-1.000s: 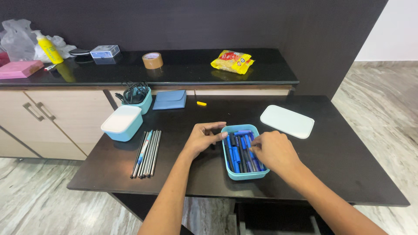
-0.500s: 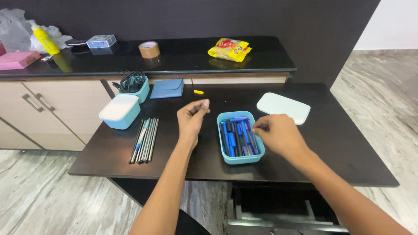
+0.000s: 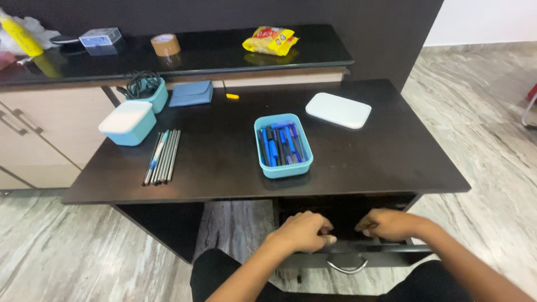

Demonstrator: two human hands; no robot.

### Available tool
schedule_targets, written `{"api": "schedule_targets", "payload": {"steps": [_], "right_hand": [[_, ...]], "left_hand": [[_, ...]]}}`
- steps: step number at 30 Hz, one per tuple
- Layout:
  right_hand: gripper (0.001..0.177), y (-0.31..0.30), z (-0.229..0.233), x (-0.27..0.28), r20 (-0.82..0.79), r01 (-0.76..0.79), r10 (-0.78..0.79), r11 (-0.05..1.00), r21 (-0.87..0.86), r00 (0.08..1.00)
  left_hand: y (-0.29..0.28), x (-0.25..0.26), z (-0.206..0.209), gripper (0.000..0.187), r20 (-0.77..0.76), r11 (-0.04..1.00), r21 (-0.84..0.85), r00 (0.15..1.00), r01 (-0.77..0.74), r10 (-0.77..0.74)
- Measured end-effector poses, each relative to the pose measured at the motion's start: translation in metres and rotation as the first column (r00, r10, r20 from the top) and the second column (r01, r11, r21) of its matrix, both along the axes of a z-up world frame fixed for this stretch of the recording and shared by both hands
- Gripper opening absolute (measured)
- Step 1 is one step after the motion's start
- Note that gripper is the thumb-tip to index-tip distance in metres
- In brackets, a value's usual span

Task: The person organizes stationery by placing pen refills and pens into a light blue container, then closes it. They then open a drawer and remove several books, placing them on the table.

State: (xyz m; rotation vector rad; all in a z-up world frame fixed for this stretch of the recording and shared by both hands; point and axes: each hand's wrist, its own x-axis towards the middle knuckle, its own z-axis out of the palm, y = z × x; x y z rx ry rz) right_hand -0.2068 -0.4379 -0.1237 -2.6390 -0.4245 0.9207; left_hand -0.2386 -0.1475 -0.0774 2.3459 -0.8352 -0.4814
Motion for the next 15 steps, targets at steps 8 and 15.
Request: {"api": "schedule_targets", "payload": {"steps": [8, 15], "right_hand": [[0.076, -0.034, -0.192, 0.07, 0.536, 0.209, -0.166, 0.978, -0.02, 0.828], [0.047, 0.071, -0.167, 0.071, 0.73, 0.263, -0.096, 0.957, -0.118, 0.676]], "left_hand": [[-0.032, 0.037, -0.107, 0.036, -0.313, 0.943, 0.252, 0.94, 0.217, -0.132], [-0.047, 0.05, -0.191, 0.058, -0.263, 0.959, 0.152, 0.926, -0.239, 0.273]]}}
